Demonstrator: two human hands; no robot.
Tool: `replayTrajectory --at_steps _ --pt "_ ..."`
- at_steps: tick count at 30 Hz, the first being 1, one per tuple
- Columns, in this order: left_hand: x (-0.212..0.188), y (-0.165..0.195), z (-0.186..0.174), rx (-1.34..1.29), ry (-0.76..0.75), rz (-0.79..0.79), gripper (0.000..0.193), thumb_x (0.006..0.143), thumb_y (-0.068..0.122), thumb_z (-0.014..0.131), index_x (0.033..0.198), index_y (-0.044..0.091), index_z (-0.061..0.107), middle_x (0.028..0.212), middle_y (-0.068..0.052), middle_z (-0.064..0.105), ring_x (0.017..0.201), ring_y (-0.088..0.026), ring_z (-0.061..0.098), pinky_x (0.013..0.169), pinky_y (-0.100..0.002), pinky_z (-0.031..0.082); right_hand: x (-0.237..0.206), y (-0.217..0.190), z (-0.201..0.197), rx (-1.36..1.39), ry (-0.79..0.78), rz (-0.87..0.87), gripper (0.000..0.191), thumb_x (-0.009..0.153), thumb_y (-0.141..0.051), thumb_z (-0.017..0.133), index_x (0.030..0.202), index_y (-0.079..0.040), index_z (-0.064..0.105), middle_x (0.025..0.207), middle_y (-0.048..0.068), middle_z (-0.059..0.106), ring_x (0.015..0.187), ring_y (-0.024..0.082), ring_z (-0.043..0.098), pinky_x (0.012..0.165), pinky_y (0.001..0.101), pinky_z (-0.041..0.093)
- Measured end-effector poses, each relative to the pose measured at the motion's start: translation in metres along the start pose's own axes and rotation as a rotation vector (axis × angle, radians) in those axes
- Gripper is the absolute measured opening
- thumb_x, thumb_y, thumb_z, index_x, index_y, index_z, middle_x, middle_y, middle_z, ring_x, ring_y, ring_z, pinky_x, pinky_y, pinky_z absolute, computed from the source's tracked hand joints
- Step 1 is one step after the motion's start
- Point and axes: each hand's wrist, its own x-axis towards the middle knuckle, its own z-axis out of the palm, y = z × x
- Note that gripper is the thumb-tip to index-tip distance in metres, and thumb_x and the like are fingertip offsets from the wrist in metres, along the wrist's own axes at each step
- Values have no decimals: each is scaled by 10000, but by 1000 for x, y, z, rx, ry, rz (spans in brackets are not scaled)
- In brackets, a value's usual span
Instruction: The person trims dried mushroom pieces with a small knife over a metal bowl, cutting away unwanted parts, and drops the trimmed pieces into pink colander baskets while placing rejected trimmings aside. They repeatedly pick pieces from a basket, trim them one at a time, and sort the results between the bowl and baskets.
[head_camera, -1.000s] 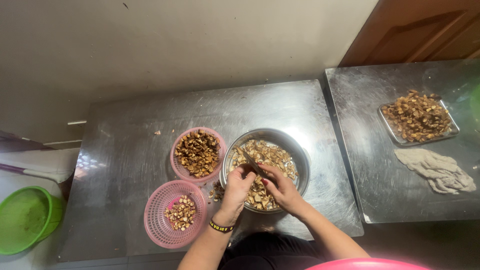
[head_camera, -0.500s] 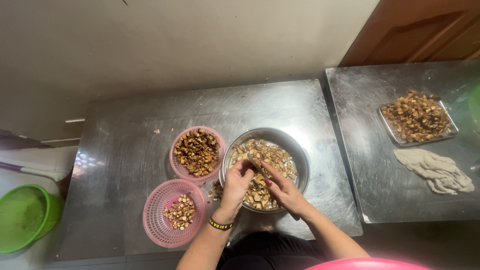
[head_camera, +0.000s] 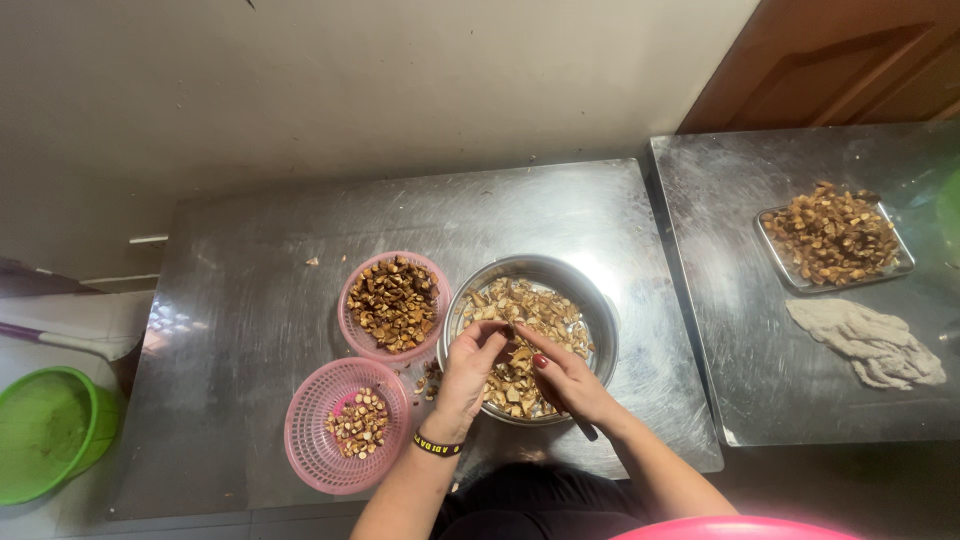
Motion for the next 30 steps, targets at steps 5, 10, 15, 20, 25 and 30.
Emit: replayTrajectory --at_steps 5,10,15,20,25,30 --pt "4 -1 -1 -88 16 -72 169 978 22 607 1142 10 647 1034 -96 726 917 -161 704 831 -308 592 -4 -7 0 211 48 117 622 1009 -323 446 1606 -189 330 574 -26 477 455 67 440 405 225 366" --pt "3 -2 4 -53 93 -32 181 983 12 601 1154 9 660 1034 -92 725 905 -157 694 815 -306 584 -6 -5 13 -41 73 3 665 1015 -229 504 1642 -189 285 645 -9 509 520 82 457 487 241 419" --pt "1 -6 5 -9 111 33 121 973 5 607 1063 0 688 1023 -65 735 907 -149 700 839 -306 600 -5 -4 19 -473 173 -162 693 966 -148 598 1604 -167 329 808 43 705 648 128 654 671 279 538" --pt "-5 -13 2 100 101 52 118 986 6 606 1045 3 709 989 -60 709 878 -126 667 798 -273 545 -3 -5 20 -395 139 -118 605 977 -140 568 1559 -157 403 1161 45 694 733 124 647 707 278 547" --pt "-13 -8 7 393 78 131 171 932 24 602 1039 -10 731 962 -61 735 856 -126 647 767 -258 516 -4 8 17 -139 84 -174 459 1037 -136 551 1486 -87 473 1271 89 638 970 119 639 778 270 539" --pt "-20 1 9 643 47 133 177 923 76 616 1037 -20 713 922 -71 740 841 -132 670 769 -273 540 -6 22 10 -2 91 -3 431 1027 -178 562 1446 -100 497 927 78 662 745 71 580 609 223 469"
